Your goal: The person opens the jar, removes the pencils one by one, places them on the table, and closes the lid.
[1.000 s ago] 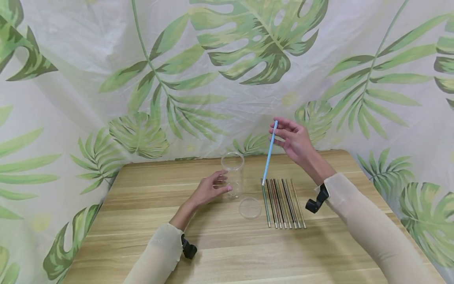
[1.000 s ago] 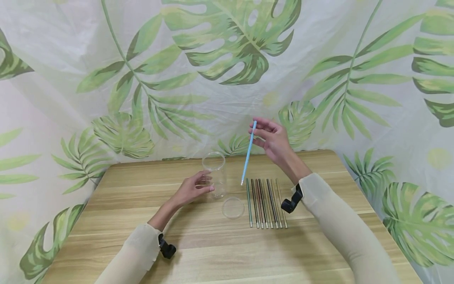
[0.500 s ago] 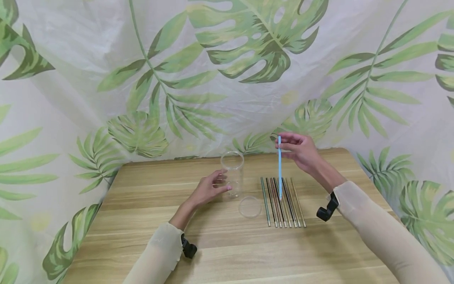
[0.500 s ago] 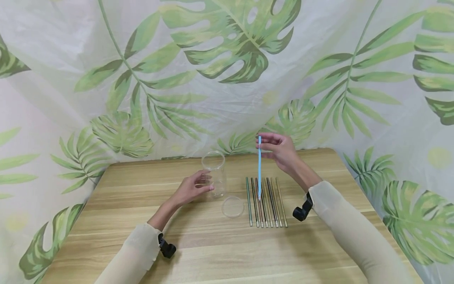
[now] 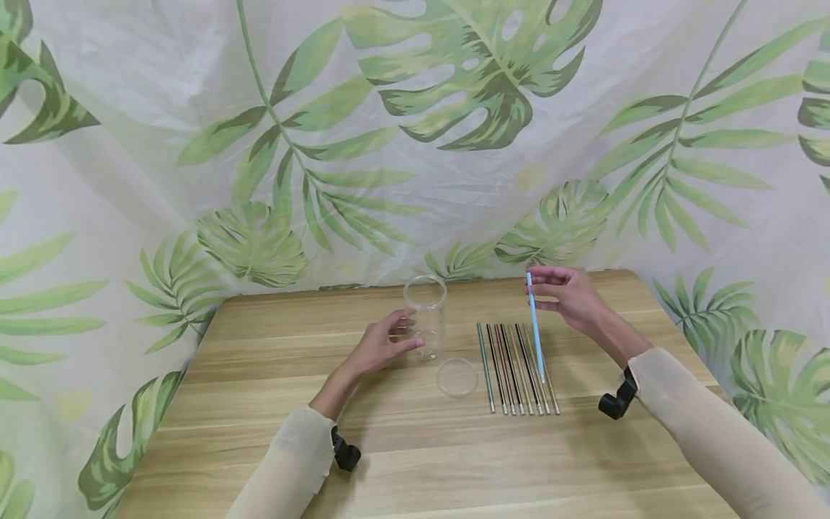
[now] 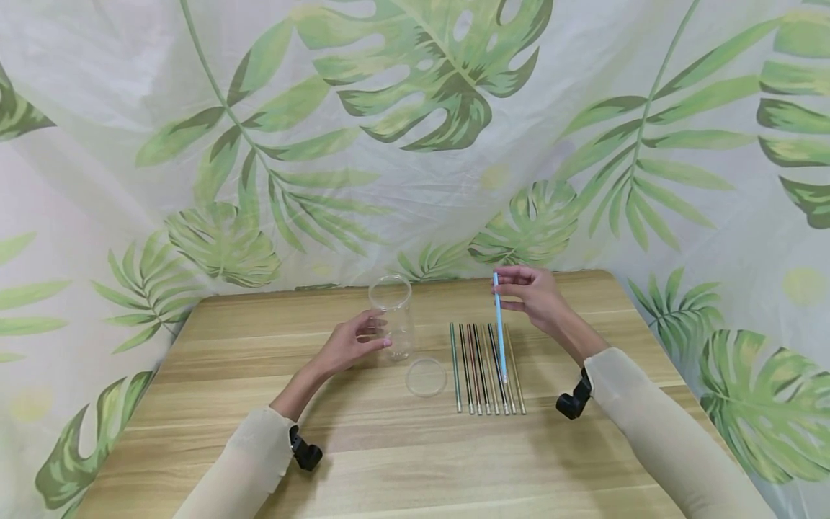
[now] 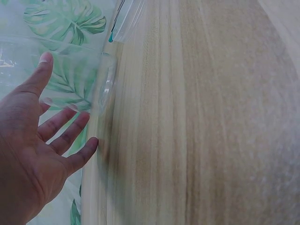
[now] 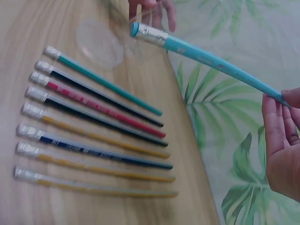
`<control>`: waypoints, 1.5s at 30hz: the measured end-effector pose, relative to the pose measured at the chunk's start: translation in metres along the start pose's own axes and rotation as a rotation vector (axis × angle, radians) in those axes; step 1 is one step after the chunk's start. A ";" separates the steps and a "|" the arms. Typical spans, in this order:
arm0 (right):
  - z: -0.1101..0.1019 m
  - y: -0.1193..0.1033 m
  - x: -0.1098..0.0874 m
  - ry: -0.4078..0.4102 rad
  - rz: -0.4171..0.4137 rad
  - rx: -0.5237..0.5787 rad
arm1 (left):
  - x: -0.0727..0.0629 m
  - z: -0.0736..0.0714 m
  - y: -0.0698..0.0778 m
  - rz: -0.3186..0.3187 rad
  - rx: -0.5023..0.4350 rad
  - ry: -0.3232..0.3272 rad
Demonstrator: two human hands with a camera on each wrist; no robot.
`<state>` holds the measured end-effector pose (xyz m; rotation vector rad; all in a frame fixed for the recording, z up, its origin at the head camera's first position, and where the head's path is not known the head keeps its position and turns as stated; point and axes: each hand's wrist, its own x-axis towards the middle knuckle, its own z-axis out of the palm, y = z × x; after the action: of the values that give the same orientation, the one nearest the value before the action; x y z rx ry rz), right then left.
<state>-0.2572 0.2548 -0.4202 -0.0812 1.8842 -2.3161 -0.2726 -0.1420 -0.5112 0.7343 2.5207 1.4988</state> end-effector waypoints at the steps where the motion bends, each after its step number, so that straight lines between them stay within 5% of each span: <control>1: -0.003 0.002 -0.001 -0.002 0.008 -0.010 | 0.000 0.000 0.000 -0.004 0.001 0.000; 11: -0.028 0.024 -0.007 0.024 0.078 -0.072 | 0.000 -0.002 0.000 -0.018 0.011 -0.005; 25: -0.055 0.052 -0.013 0.041 0.135 -0.309 | 0.001 -0.002 -0.001 0.005 -0.003 -0.001; 38: -0.062 0.068 -0.013 0.058 0.168 -0.321 | 0.000 -0.001 -0.002 0.000 0.007 -0.003; 45: -0.061 0.076 -0.011 0.073 0.141 -0.431 | 0.000 0.000 -0.001 -0.004 0.011 -0.001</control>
<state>-0.2481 0.3012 -0.5063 0.0860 2.3114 -1.8139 -0.2732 -0.1427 -0.5122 0.7306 2.5301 1.4839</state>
